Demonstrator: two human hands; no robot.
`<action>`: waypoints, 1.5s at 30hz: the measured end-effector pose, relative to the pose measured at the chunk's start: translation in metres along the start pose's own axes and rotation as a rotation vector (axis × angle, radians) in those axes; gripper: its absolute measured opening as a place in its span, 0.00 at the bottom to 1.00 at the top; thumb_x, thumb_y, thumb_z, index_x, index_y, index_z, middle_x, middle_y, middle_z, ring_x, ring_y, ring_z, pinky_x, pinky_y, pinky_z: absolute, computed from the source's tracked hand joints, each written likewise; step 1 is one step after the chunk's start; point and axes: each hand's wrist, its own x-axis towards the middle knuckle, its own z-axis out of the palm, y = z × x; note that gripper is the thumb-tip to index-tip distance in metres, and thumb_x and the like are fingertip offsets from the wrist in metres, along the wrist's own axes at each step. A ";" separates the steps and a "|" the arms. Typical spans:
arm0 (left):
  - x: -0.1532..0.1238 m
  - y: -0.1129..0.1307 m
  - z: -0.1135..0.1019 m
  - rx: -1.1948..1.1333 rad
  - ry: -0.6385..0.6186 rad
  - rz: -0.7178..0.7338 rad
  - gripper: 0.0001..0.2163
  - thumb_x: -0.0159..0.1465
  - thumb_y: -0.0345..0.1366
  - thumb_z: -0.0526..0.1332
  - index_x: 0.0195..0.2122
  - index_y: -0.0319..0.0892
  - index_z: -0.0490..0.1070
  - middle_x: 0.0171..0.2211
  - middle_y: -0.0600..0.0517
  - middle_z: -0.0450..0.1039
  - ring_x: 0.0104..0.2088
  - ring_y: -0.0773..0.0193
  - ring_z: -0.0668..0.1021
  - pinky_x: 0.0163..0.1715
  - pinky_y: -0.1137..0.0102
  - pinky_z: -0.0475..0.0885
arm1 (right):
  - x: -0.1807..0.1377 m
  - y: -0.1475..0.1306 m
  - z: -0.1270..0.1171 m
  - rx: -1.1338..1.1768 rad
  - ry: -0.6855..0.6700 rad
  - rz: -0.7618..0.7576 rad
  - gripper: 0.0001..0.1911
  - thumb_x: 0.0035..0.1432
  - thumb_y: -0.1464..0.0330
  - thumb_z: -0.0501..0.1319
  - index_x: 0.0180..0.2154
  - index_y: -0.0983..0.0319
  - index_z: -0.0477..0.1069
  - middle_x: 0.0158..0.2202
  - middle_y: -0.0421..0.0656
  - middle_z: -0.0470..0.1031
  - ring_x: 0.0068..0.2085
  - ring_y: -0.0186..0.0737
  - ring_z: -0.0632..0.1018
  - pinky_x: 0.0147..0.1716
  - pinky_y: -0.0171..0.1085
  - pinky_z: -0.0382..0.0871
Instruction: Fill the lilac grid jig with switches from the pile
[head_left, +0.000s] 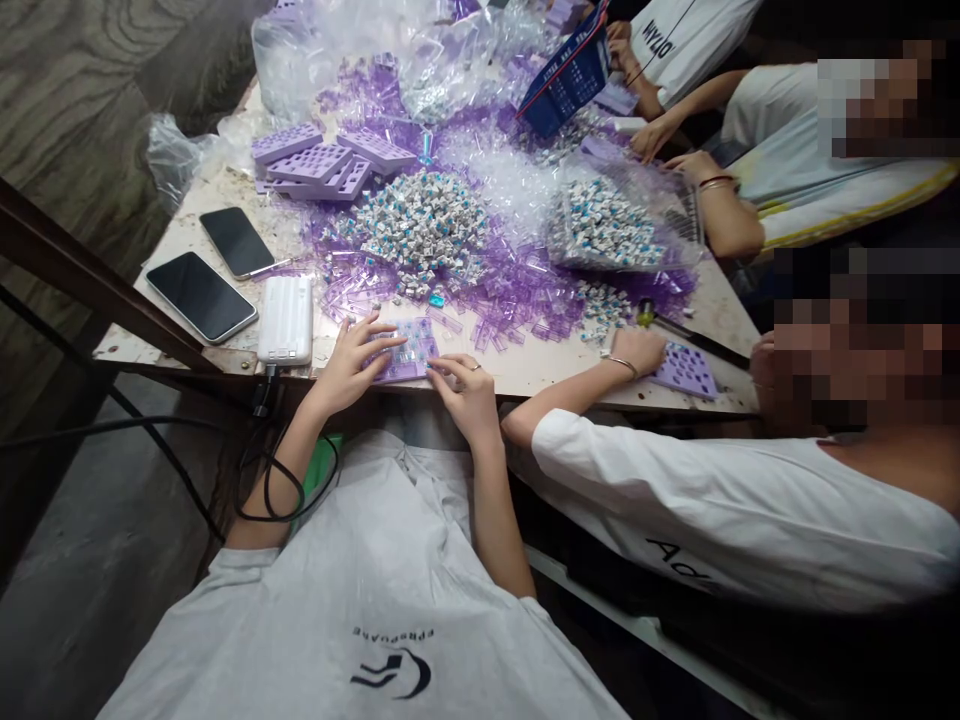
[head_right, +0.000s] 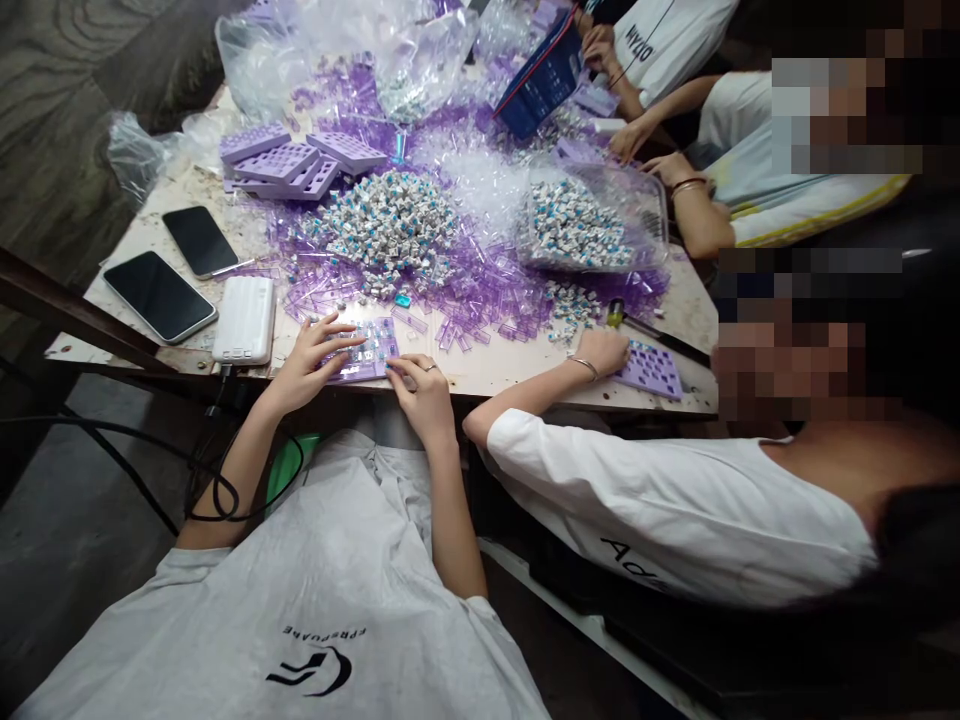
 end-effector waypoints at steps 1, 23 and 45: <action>-0.001 0.001 0.000 0.012 0.005 -0.001 0.17 0.72 0.44 0.52 0.58 0.52 0.71 0.61 0.50 0.67 0.70 0.54 0.57 0.69 0.47 0.40 | 0.000 -0.001 0.001 0.001 0.010 0.016 0.08 0.63 0.68 0.62 0.41 0.59 0.79 0.40 0.45 0.78 0.40 0.41 0.79 0.43 0.39 0.73; -0.001 0.005 0.002 0.049 0.037 -0.006 0.16 0.69 0.46 0.56 0.55 0.51 0.72 0.61 0.50 0.68 0.68 0.54 0.59 0.69 0.49 0.40 | -0.007 -0.026 0.028 -0.152 0.212 0.211 0.12 0.62 0.69 0.59 0.45 0.62 0.77 0.38 0.48 0.79 0.38 0.44 0.78 0.44 0.41 0.72; -0.001 0.000 0.007 0.012 0.154 -0.028 0.14 0.70 0.45 0.55 0.52 0.51 0.74 0.59 0.49 0.69 0.67 0.52 0.61 0.69 0.46 0.42 | 0.041 0.035 -0.027 -0.426 0.458 0.326 0.17 0.62 0.69 0.53 0.49 0.63 0.74 0.51 0.57 0.74 0.52 0.54 0.73 0.52 0.53 0.66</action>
